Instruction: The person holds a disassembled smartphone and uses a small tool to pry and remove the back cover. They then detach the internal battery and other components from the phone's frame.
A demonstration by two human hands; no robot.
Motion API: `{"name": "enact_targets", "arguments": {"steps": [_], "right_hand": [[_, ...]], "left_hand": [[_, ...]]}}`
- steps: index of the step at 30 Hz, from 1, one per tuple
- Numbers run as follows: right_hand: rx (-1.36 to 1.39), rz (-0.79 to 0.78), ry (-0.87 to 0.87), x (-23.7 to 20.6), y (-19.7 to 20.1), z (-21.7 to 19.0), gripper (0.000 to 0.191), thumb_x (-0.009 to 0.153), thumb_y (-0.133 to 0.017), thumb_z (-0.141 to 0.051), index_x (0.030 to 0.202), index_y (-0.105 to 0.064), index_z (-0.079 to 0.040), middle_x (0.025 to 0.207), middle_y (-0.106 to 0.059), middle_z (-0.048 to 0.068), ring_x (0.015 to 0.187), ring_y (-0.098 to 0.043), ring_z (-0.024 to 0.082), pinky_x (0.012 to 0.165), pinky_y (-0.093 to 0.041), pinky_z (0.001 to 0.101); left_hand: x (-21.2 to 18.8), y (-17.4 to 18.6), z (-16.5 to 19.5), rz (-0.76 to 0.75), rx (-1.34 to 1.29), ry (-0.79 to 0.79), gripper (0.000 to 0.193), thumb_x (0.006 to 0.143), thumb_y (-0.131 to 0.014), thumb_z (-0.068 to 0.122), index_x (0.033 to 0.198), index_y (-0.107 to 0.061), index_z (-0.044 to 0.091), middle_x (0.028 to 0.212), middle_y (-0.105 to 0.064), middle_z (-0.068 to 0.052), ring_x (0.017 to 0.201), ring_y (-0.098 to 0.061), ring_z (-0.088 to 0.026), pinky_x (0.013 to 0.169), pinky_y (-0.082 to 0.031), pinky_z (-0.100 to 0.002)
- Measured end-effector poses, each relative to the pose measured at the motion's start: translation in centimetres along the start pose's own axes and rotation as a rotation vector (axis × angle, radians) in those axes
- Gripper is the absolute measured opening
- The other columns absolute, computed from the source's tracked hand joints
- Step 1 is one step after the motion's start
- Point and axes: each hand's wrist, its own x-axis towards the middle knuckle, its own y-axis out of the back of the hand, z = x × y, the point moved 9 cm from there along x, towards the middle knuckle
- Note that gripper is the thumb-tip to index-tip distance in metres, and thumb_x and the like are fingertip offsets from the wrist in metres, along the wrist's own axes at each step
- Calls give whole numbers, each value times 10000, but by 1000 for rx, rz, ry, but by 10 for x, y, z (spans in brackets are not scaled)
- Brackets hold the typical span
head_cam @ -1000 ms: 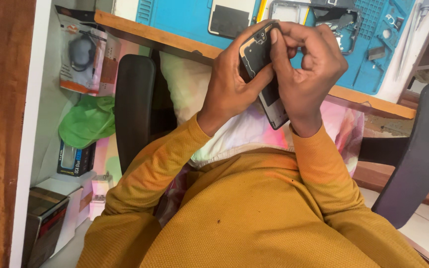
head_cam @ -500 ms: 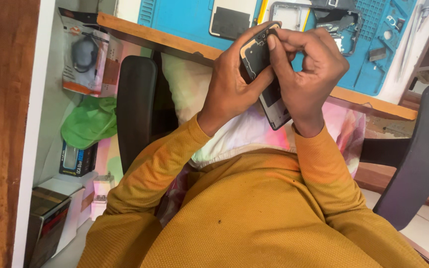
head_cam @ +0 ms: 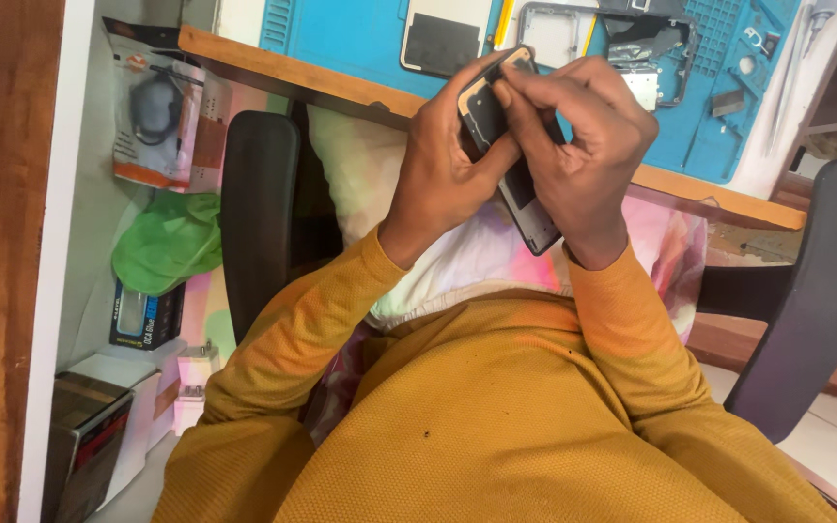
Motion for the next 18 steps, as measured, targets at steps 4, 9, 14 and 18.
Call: {"name": "enact_targets", "arguments": {"steps": [4,9,14,18], "right_hand": [[6,-48,30,4,0,-1,164,1023,-866,0,1166,-787,-11,917,-662,80,765,-618,131,669,-469,243],[105,-24,-29,1,1,8,155,1035,-849,28,1174,-783,8,963,-652,73,787,-607,114,682,-473,230],[205,59,-139,-5,2,23,155,1065,-822,62,1208,-764,51,972,-605,59,832,-589,83,728,-491,205],[225,56,-154,-7,1,26,145,1075,-813,53,1210,-760,52,976,-606,59,849,-608,81,749,-503,201]], "left_hand": [[0,0,3,-1,17,-36,572,963,-728,-46,1477,-478,-39,1283,-674,-142,1176,-668,-138,1046,-548,-271],[1,-2,6,0,50,-34,557,980,-754,-16,1470,-489,-30,1226,-703,-119,1132,-692,-130,1019,-566,-267],[1,-1,7,14,86,9,564,979,-744,17,1487,-502,-20,1206,-728,-114,1117,-703,-127,1012,-572,-271],[2,-1,13,7,70,-23,568,982,-742,9,1490,-491,-13,1261,-702,-121,1170,-685,-132,1048,-557,-274]]}}
